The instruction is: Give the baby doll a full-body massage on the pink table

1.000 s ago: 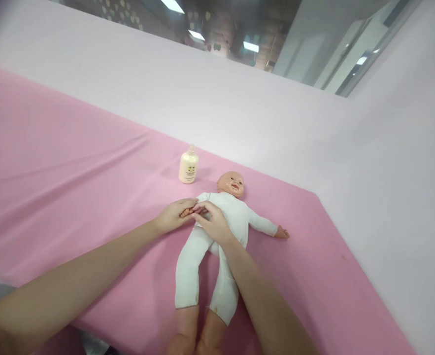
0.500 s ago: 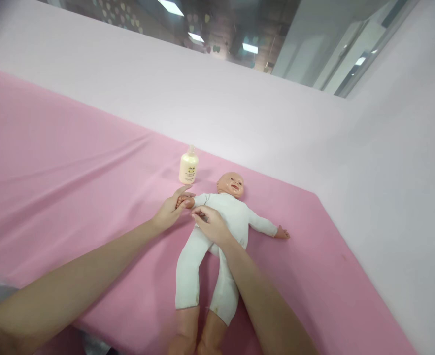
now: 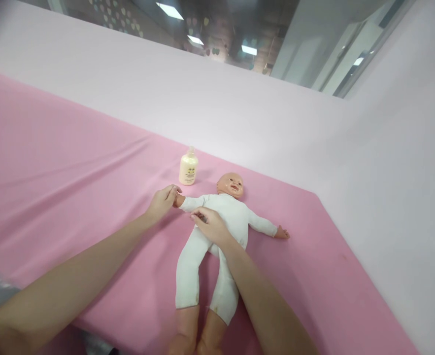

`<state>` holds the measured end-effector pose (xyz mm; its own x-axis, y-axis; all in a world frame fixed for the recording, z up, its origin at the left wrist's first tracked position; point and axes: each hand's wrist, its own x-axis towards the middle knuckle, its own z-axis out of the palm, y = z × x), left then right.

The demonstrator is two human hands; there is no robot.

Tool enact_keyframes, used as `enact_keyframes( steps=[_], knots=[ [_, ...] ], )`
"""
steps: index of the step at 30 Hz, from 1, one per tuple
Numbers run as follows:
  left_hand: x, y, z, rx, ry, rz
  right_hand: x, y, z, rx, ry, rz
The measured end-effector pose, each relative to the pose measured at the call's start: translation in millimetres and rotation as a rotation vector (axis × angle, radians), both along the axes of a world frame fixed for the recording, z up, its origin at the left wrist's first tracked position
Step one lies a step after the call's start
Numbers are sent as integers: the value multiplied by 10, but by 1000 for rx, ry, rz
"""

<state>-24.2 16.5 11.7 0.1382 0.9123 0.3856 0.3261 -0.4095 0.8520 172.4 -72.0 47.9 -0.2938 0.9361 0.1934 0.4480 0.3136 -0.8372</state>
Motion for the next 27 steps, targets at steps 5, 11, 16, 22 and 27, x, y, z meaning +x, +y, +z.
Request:
enact_keyframes(
  steps=[5, 11, 16, 22, 27],
  knots=[
    [-65, 38, -18, -44, 53, 19, 0, 6, -11, 7, -12, 9],
    [-67, 74, -40, 7, 69, 71, 7, 11, -21, 4, -38, 0],
    [-71, 138, -93, -6, 15, 89, 17, 20, -36, 14, -45, 12],
    [-104, 241, -188, -76, 49, 124, 19, 27, -51, 14, -57, 17],
    [-137, 409, -313, -126, 64, 138, -4, 17, -41, 56, -161, 19]
  ],
)
